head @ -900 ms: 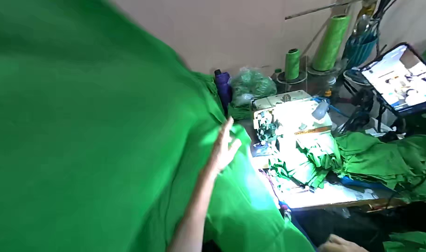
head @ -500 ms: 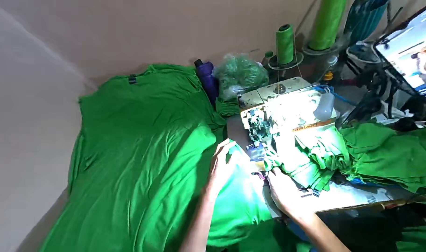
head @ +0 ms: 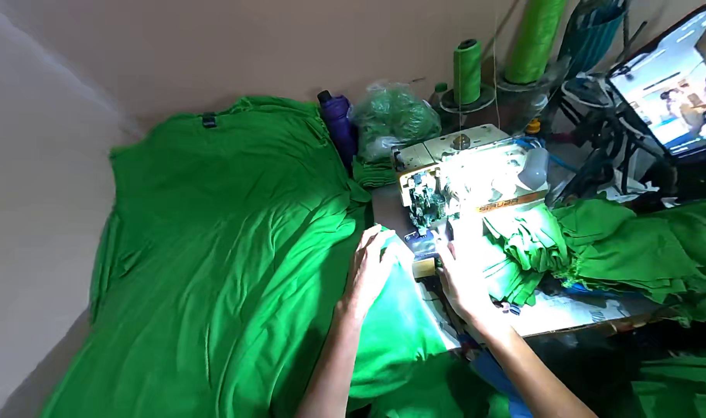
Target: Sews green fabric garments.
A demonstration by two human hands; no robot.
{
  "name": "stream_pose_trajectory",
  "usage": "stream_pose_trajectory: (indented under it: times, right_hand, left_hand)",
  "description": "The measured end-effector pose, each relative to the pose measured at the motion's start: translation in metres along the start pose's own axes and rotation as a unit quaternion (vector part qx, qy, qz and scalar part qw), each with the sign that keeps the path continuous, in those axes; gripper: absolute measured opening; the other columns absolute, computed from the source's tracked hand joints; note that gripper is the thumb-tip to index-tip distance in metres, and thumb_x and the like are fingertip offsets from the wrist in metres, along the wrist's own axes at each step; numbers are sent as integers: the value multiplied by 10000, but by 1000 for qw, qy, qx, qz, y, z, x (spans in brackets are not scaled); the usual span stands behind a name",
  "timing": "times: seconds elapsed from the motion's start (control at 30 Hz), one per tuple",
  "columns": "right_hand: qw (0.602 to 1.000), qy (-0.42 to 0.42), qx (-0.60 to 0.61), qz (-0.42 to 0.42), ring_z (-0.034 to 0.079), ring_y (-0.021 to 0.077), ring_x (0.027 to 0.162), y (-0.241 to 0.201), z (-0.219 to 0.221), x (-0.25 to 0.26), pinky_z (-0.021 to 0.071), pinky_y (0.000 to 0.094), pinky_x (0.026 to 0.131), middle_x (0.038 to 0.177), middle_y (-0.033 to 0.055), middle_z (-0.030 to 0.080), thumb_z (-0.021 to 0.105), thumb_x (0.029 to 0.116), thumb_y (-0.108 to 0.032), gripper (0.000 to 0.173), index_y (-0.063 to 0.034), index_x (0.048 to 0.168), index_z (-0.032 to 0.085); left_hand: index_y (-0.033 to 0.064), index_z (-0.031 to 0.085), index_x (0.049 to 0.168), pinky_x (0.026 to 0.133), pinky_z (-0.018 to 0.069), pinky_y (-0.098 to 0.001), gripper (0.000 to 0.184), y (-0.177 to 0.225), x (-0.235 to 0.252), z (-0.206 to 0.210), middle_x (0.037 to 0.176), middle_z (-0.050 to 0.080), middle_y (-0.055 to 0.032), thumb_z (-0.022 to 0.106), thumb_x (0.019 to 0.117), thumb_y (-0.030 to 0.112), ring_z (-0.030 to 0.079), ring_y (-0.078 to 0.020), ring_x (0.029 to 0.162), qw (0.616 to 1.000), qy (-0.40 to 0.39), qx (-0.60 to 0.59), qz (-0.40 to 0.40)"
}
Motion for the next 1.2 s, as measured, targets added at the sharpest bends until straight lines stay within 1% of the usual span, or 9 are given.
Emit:
stream_pose_trajectory:
  times: [0.1,0.2,0.33,0.43,0.57,0.7,0.8,0.93,1.2]
  right_hand:
    - [993,-111,-38,26,648,460,1087,-2,0,-19,540,535,893,1151,307,644,514,988,28,236,124,1123,682]
    - [973,-206,-75,73,585,437,1242,-8,-15,-34,485,523,1015,1362,287,576,460,1041,-28,343,83,1330,608]
    - [991,-87,-100,18,663,447,1082,-14,-35,-54,532,592,860,1200,238,682,565,993,-67,284,10,1227,705]
    - [978,-185,-87,40,572,417,1242,-13,-23,-61,407,586,1035,1281,216,642,510,1044,-134,315,6,1266,683]
    - [984,-159,-78,35,584,436,1246,-15,-12,-45,416,571,1040,1256,279,647,479,1068,-336,485,94,1070,703]
    - [999,-47,-7,3,637,463,1148,-4,-3,-32,506,546,988,1206,305,653,532,1041,-195,371,115,1191,670]
    - [993,96,-12,-63,698,397,1007,-20,-1,-39,557,528,832,1097,216,715,559,994,-219,311,13,1086,745]
    - [991,4,125,-47,678,350,919,-34,9,-45,526,502,822,923,176,699,558,1009,-202,278,5,992,743]
    - [919,-10,386,76,494,-52,669,-22,-13,-61,417,112,637,736,-55,528,472,1037,-94,225,-15,901,632]
  left_hand:
    - [4,643,1330,1102,447,-464,336,-2,-1,1,1463,542,-207,584,1022,125,544,-324,1341,1000,7,1,-4]
    - [-5,651,1314,1107,444,-458,323,-3,-2,4,1446,552,-213,576,1020,107,542,-324,1341,1000,24,-8,10]
    - [-8,656,1304,1100,450,-453,320,-4,-1,4,1431,565,-213,591,1013,110,553,-321,1328,999,32,-11,20]
    - [-2,662,1298,1093,452,-475,317,-3,-2,4,1429,567,-212,599,1010,114,555,-327,1325,999,33,-3,10]
    - [22,674,1292,1075,425,-553,312,-1,-2,3,1441,552,-212,611,1007,132,533,-359,1333,999,32,12,-11]
    - [28,721,1191,1020,426,-604,260,1,-2,0,1319,595,-233,685,954,129,546,-402,1259,997,74,34,9]
    - [25,762,1076,985,435,-598,174,3,-5,0,1190,663,-184,698,940,112,598,-368,1173,994,100,40,35]
    - [32,771,1059,976,465,-561,176,1,-5,4,1164,695,-147,644,978,124,637,-313,1137,994,95,30,55]
    - [112,690,1331,1031,438,-580,340,18,-15,15,1342,634,-155,559,1017,112,588,-359,1240,994,54,94,16]
Point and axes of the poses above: each hand's wrist, its own x-axis towards the middle knuckle, its own z-axis out of the palm, y = z × x, the point moved 4 cm from there along x, towards the middle knuckle
